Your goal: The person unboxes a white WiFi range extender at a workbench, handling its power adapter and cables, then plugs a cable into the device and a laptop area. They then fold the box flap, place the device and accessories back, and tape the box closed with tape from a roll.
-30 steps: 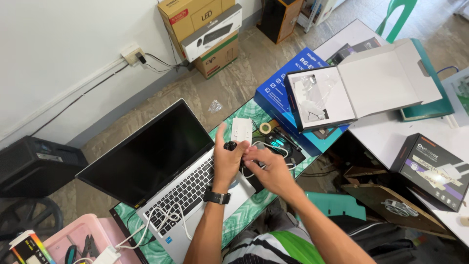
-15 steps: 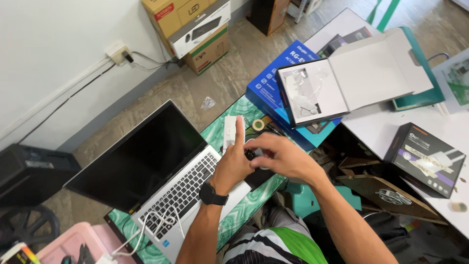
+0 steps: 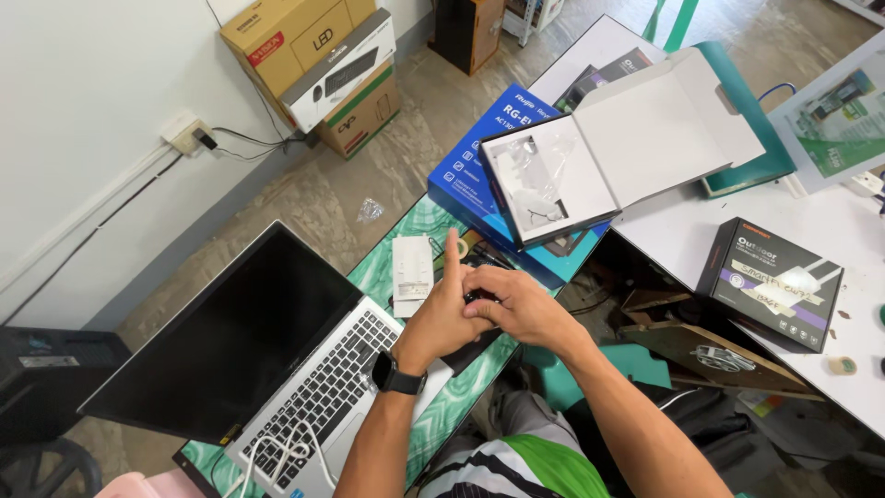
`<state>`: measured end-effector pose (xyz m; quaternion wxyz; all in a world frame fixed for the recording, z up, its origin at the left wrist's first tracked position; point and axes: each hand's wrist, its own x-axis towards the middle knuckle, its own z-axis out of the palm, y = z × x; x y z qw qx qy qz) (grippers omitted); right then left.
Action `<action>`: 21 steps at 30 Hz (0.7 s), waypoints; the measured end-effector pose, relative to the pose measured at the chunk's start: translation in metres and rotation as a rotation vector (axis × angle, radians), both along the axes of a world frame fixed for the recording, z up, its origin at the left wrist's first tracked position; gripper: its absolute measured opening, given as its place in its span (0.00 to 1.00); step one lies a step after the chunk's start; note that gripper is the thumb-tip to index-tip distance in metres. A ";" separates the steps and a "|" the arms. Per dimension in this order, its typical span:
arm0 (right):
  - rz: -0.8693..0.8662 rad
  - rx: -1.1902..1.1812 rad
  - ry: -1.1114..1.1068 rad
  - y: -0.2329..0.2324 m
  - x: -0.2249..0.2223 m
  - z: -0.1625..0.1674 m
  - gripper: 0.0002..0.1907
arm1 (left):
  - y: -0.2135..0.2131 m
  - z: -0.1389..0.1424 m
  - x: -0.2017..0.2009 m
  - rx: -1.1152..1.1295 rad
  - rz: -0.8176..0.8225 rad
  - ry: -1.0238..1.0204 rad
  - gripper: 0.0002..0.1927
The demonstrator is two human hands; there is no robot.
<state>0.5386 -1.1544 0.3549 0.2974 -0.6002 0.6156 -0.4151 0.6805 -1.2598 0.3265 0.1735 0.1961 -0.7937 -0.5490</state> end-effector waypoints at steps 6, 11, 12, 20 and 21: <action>-0.326 0.195 -0.103 0.002 -0.043 -0.022 0.08 | 0.000 0.013 -0.027 -0.069 -0.057 -0.229 0.21; -0.309 0.118 -0.137 -0.007 -0.075 -0.038 0.09 | 0.006 -0.012 -0.049 -0.184 0.076 -0.283 0.18; -0.294 0.080 -0.120 -0.009 -0.081 -0.041 0.09 | 0.000 -0.018 -0.048 -0.181 0.134 -0.252 0.18; -0.495 -0.061 0.463 -0.012 -0.147 -0.071 0.18 | -0.045 -0.021 -0.001 0.063 0.377 -0.072 0.17; -0.471 -0.127 0.573 -0.013 -0.147 -0.077 0.22 | -0.043 -0.020 0.002 0.057 0.373 -0.061 0.17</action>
